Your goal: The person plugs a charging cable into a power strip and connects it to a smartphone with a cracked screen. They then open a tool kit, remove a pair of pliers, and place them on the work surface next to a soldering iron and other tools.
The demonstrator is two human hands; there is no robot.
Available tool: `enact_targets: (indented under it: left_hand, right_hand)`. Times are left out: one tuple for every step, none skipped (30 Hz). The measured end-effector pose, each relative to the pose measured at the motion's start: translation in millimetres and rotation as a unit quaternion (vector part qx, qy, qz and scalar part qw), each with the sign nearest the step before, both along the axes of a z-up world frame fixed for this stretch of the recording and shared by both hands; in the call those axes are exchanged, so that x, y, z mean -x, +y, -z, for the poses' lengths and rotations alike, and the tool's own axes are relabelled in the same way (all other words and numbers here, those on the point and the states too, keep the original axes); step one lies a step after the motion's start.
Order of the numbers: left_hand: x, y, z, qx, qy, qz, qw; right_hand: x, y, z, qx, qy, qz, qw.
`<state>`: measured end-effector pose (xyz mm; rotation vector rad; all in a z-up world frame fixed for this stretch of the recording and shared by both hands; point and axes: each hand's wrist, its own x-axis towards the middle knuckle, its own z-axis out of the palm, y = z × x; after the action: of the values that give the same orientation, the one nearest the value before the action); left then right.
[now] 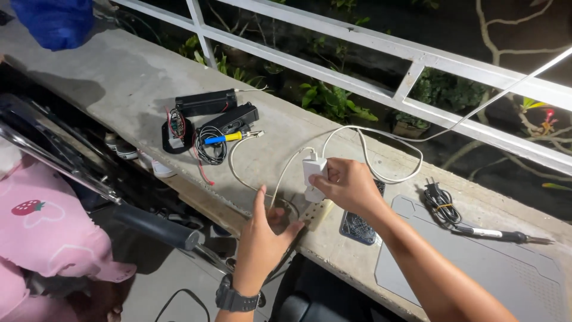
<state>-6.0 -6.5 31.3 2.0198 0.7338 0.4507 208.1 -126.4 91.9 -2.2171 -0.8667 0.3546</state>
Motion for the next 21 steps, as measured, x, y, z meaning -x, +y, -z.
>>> enact_targets:
  left_hand:
    - [-1, 0, 5, -0.001, 0.000, -0.001, 1.000]
    - [-3, 0, 9, 0.000, 0.006, -0.004, 1.000]
    - [-5, 0, 14, 0.001, 0.013, -0.007, 1.000]
    - [-8, -2, 19, 0.001, 0.011, -0.007, 1.000]
    - [-11, -3, 24, -0.001, 0.007, 0.006, 1.000]
    - [-14, -5, 29, -0.003, 0.003, 0.018, 1.000]
    - [-17, -8, 34, -0.002, 0.003, 0.019, 1.000]
    - [-21, -10, 40, -0.023, -0.025, 0.024, 0.999]
    - [-24, -12, 46, -0.043, -0.052, 0.029, 0.997]
    - [-27, -15, 50, -0.043, -0.053, 0.030, 0.997]
    - [-30, -17, 53, -0.062, -0.075, 0.023, 0.995]
    - [-33, -20, 56, -0.081, -0.096, 0.017, 0.992]
    - [-35, -22, 58, -0.081, -0.097, 0.017, 0.992]
    - [-36, -24, 59, -0.076, -0.096, 0.015, 0.992]
    - [-37, -26, 61, -0.070, -0.095, 0.013, 0.993]
    - [-39, -26, 62, -0.070, -0.094, 0.014, 0.993]
    - [-40, -27, 62, -0.082, -0.089, 0.014, 0.993]
    - [-41, -27, 63, -0.094, -0.083, 0.013, 0.992]
    - [-42, -28, 65, -0.093, -0.083, 0.014, 0.992]
    - [-43, -27, 67, -0.100, -0.071, 0.010, 0.992]
    - [-44, -27, 69, -0.106, -0.059, 0.005, 0.993]
  right_hand:
    - [1, 1, 2, -0.001, 0.000, -0.001, 1.000]
    - [1, 0, 4, 0.000, -0.022, -0.001, 1.000]
    - [2, 0, 6, 0.001, -0.045, -0.001, 0.999]
    - [5, 2, 0, 0.001, -0.046, 0.000, 0.999]
    - [9, 4, -6, 0.037, -0.038, 0.017, 0.998]
    - [13, 6, -12, 0.073, -0.029, 0.034, 0.996]
    - [11, 4, -8, 0.073, -0.030, 0.035, 0.996]
    - [9, 3, -4, 0.060, -0.040, 0.027, 0.997]
    - [7, 2, 1, 0.046, -0.050, 0.020, 0.997]
    - [7, 0, 2, 0.047, -0.051, 0.020, 0.997]
    - [8, -1, 3, 0.052, -0.059, 0.021, 0.997]
    - [8, -3, 5, 0.058, -0.066, 0.022, 0.996]
    - [9, -5, 3, 0.058, -0.067, 0.022, 0.996]
    - [10, -7, 3, 0.070, -0.064, 0.023, 0.995]
    - [12, -9, 2, 0.081, -0.061, 0.023, 0.995]
    - [14, -11, 0, 0.082, -0.060, 0.024, 0.995]
    - [15, -12, -3, 0.079, -0.044, 0.031, 0.995]
    - [18, -14, -5, 0.076, -0.028, 0.037, 0.996]
    - [15, -17, 1, 0.076, -0.028, 0.038, 0.996]
    - [13, -18, 7, 0.069, -0.045, 0.037, 0.996]
    - [10, -21, 13, 0.061, -0.062, 0.036, 0.996]
